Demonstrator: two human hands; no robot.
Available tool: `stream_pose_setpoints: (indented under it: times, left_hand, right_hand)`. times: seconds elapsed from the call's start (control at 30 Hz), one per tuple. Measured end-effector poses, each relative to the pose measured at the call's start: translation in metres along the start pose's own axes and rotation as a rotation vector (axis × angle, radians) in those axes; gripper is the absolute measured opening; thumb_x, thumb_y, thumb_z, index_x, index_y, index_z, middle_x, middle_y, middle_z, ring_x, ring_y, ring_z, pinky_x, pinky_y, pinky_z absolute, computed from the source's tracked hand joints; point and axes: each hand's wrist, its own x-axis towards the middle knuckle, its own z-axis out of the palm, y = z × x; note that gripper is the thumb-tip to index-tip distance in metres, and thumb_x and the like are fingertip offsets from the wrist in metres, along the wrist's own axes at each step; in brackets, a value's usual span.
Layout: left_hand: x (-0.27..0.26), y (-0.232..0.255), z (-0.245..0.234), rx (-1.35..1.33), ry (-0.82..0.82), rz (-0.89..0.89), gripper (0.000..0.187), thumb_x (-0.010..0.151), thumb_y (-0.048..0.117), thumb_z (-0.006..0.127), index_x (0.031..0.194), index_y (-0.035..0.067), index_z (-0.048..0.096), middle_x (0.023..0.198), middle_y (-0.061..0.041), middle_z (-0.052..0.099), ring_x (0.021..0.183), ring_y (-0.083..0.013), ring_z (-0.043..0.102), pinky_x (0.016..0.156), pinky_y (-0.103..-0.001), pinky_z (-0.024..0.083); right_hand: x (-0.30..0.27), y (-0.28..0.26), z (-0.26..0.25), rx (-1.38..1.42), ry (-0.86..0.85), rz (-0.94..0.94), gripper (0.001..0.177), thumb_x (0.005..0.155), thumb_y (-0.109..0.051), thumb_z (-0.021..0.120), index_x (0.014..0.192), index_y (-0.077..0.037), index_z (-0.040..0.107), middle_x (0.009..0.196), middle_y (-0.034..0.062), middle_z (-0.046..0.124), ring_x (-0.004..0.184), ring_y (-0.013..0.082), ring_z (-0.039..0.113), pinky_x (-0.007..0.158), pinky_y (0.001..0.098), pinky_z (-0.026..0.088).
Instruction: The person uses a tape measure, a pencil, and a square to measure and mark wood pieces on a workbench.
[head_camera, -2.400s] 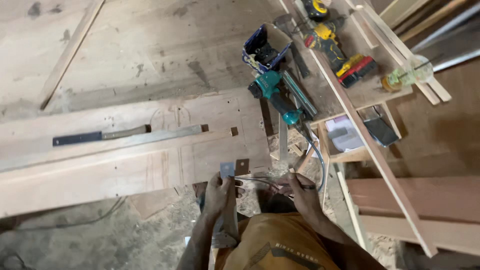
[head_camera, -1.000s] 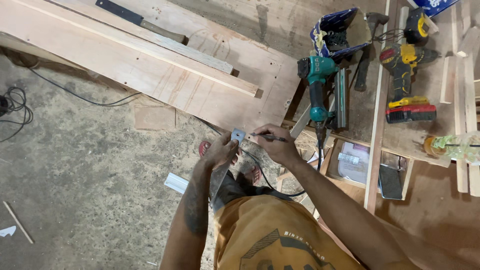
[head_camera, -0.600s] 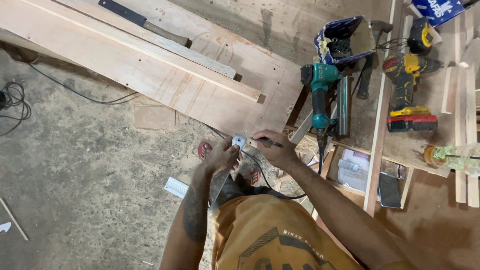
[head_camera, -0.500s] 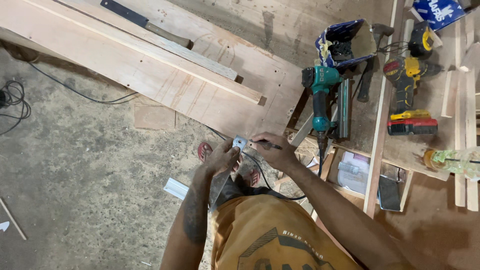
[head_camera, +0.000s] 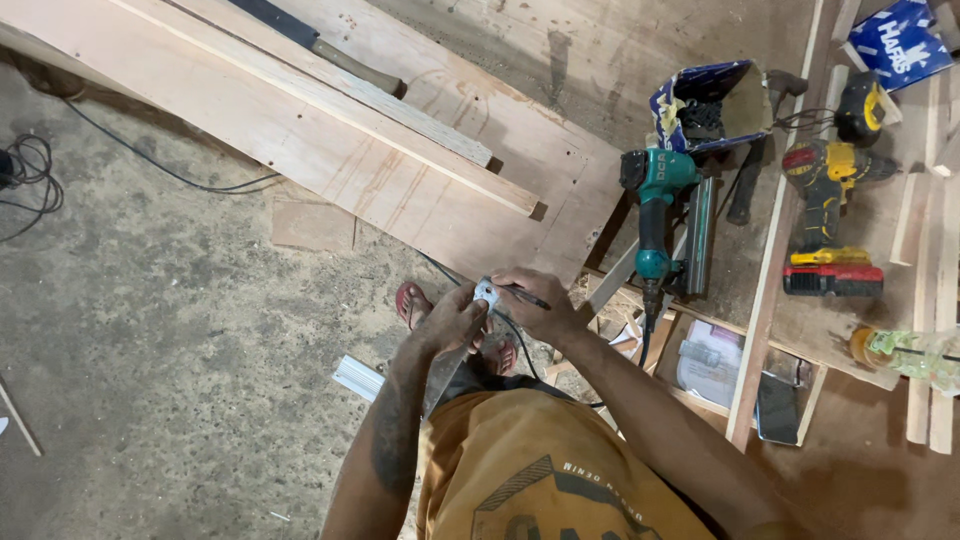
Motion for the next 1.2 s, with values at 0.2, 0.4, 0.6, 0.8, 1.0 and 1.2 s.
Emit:
stream_pose_setpoints:
  times: [0.2,0.4,0.6,0.8,1.0,1.2]
  left_hand:
    - [0.012,-0.016,-0.003,-0.018,-0.013,0.007,0.018,0.105,0.021,0.047,0.113,0.008,0.057,0.065,-0.017,0.071,0.049,-0.0257,0.071,0.047,-0.035,0.062]
    - [0.002,-0.001,-0.003,-0.086,-0.029,0.016,0.025,0.104,0.017,0.045,0.123,0.002,0.053,0.074,-0.024,0.071,0.051,-0.0288,0.07,0.048,-0.039,0.065]
    - [-0.001,0.0,0.0,-0.1,-0.017,0.002,0.021,0.103,0.018,0.048,0.115,0.002,0.052,0.076,-0.027,0.071,0.05,-0.0279,0.07,0.047,-0.038,0.065]
    - [0.0,-0.008,-0.001,-0.122,-0.011,0.011,0.025,0.104,0.017,0.046,0.123,0.002,0.052,0.078,-0.023,0.07,0.052,-0.0272,0.069,0.047,-0.038,0.065]
    - [0.006,-0.015,0.001,-0.019,0.027,0.011,0.022,0.103,0.021,0.048,0.12,0.008,0.054,0.076,-0.018,0.074,0.05,-0.0233,0.072,0.044,-0.034,0.063]
    - [-0.008,0.003,0.003,0.028,0.1,0.001,0.029,0.097,0.026,0.049,0.115,0.004,0.057,0.08,-0.023,0.074,0.057,-0.0272,0.073,0.055,-0.037,0.065]
  right_hand:
    - [-0.014,-0.021,-0.01,-0.019,0.035,0.003,0.009,0.091,-0.003,0.072,0.098,0.002,0.075,0.092,0.031,0.073,0.086,0.0476,0.072,0.074,0.047,0.061]
    - [0.0,0.017,-0.005,0.045,0.095,-0.095,0.013,0.083,-0.008,0.082,0.095,-0.004,0.079,0.095,0.0199,0.079,0.09,0.0311,0.077,0.07,0.0357,0.06]
    - [0.002,0.006,-0.008,0.076,-0.003,-0.033,0.013,0.09,-0.003,0.07,0.1,0.003,0.074,0.09,0.0301,0.074,0.088,0.0402,0.075,0.065,0.0443,0.059]
    - [0.004,0.002,-0.016,-0.136,-0.047,-0.05,0.008,0.082,-0.011,0.077,0.09,-0.009,0.076,0.072,0.0167,0.069,0.068,0.0222,0.071,0.062,0.033,0.055]
    - [-0.005,-0.005,-0.02,-0.151,-0.041,-0.04,0.005,0.086,-0.009,0.071,0.083,-0.007,0.074,0.066,0.0238,0.065,0.064,0.0381,0.069,0.056,0.0401,0.052]
    - [-0.037,-0.025,-0.046,-0.091,0.19,0.067,0.01,0.084,-0.005,0.074,0.091,-0.012,0.074,0.085,0.0097,0.075,0.086,0.0221,0.075,0.08,0.0322,0.058]
